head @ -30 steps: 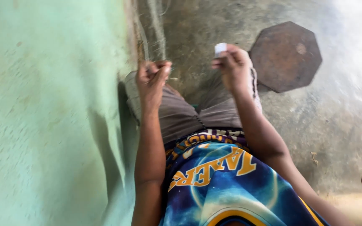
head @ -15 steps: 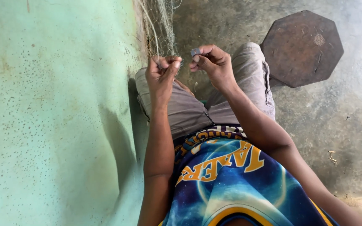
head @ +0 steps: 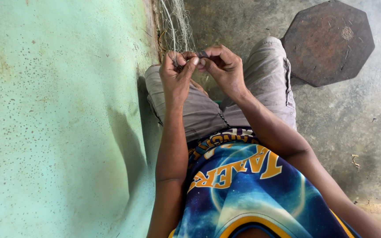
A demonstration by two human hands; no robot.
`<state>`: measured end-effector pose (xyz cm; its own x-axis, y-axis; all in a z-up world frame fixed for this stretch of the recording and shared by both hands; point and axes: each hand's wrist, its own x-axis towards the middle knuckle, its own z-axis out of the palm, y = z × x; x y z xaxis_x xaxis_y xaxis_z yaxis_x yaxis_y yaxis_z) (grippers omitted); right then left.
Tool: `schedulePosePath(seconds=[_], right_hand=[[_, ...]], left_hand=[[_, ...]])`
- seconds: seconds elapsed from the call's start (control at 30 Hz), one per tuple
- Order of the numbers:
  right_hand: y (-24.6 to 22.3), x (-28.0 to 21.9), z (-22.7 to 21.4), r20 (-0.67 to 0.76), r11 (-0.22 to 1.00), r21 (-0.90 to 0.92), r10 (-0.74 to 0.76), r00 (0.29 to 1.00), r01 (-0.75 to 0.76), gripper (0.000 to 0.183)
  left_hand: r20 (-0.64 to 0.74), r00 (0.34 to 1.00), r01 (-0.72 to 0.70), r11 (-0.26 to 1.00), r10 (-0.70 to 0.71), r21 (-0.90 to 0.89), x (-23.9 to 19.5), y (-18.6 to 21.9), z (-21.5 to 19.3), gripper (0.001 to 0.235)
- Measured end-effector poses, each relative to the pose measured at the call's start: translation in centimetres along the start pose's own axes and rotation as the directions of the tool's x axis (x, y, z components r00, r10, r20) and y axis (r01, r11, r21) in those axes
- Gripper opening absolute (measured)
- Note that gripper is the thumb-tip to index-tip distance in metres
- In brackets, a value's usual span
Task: The person sits on a small stool and repairs a fishing net using a white plastic tool. They repeatedly pull threads through the mesh, secure knots, and trim excess material while working on a section of the net held against a wall.
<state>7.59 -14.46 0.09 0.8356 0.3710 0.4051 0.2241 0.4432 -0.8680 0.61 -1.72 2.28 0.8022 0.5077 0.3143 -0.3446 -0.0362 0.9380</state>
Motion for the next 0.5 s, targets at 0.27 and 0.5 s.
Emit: schedulePosePath(seconds=[0.27,0.5], right_hand=[[-1.1,0.1,0.4,0.033,0.998,-0.051,-0.038,0.999,0.04,0.006],[-0.9,0.3,0.2,0.095,0.998,-0.04,0.05,0.994,-0.046,0.01]], left_hand=[[-0.018,1.0,-0.004,0.999,0.005,0.044,-0.2,-0.3,-0.1,0.03],[0.03,0.998,0.059,0.998,-0.059,0.01,-0.6,-0.1,-1.3,0.024]])
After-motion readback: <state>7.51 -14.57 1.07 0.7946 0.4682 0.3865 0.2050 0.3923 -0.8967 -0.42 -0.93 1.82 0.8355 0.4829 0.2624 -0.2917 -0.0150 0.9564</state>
